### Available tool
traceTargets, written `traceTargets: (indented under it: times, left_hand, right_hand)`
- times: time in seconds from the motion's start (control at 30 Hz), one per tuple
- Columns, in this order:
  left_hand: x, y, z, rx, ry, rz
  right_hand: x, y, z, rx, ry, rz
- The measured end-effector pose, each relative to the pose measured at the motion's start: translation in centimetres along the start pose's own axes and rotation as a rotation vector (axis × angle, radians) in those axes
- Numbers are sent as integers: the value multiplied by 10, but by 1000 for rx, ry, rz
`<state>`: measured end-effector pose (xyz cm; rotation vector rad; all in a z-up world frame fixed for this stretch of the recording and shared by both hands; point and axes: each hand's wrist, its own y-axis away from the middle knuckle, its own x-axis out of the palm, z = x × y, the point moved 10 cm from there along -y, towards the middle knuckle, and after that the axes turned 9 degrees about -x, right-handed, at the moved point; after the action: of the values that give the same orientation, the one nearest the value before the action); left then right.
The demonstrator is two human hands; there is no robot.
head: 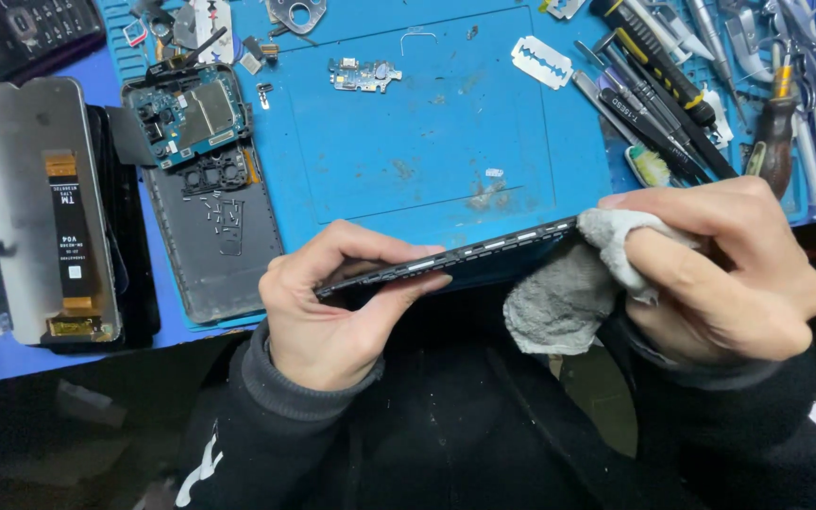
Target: Wiping down the edges and internal components of a disassembled smartphone frame with a cloth.
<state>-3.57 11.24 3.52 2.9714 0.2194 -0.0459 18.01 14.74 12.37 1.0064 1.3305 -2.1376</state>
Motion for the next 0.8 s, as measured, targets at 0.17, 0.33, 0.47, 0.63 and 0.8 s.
traceTargets:
  times: [0.17,0.33,0.47,0.63,0.8]
  left_hand:
    - [0,-1,-1,-6,-10,-2]
    - [1,0,-1,-1,-10,19]
    - [1,-1,2,-30,25,23]
    - [1,0,0,8,-10,20]
    - [0,0,-1,-4,-15,12]
  right_hand:
    - [17,39,-20,236,-78,-126]
    - [13,72,-34,494,-152,-367]
    - [14,73,-43,550,-158,-281]
    - [6,27,-22,359,-53,-166]
    - [11,23,-18,391,-150,-222]
